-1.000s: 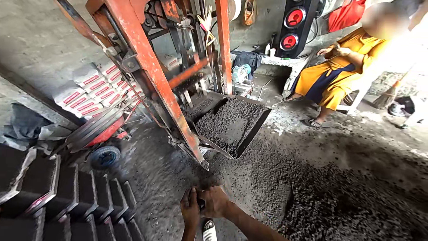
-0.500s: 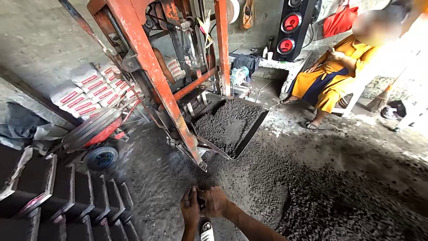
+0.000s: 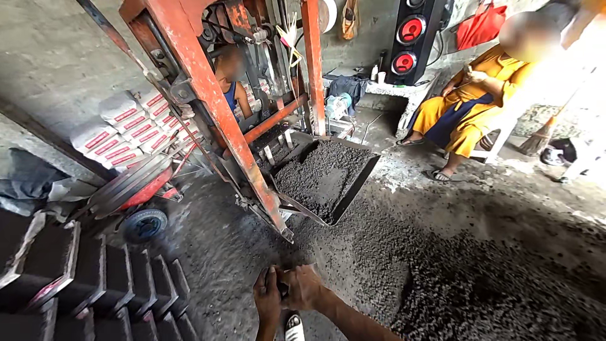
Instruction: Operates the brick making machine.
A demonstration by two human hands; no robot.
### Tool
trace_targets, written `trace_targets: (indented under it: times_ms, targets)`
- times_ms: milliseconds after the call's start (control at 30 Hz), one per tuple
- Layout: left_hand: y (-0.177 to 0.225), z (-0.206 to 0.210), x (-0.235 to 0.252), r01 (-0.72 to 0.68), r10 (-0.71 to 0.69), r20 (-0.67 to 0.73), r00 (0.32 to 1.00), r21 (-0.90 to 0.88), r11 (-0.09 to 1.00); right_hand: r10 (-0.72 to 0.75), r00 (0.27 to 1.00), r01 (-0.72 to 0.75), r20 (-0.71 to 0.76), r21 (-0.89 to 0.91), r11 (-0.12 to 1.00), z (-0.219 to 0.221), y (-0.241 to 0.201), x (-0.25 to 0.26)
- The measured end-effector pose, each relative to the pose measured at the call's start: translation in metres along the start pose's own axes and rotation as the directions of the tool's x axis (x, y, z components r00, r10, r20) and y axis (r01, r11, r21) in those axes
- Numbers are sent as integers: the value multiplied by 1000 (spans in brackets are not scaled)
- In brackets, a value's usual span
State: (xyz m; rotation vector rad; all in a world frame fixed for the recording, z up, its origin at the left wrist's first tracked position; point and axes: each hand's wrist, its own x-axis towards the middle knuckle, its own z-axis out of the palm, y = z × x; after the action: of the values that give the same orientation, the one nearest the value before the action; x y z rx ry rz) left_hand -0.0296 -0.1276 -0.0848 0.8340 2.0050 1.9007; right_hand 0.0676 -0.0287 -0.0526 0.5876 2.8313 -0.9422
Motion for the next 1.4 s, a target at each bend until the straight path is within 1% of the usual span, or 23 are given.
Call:
trace_targets:
  times_ms: [267,667,1000,1400]
  targets:
    - [3,10,6,-27,27,-3,1000,-16,1000,-5,1000,5,-19,13,1000,-7,8,2]
    - [3,20,21,-41,41,1,999,-32,999,28,1000,-28,4,-1,1000,-22,14,11]
    - [7,21,32,10,-10,16,1000,4,1000,34,999,-34,13,14,999,-31,14,19]
    - [9,30,43,-22,22,-6,1000,-15,1000,28,1000,-28,-3,14,1000,-38,22,29]
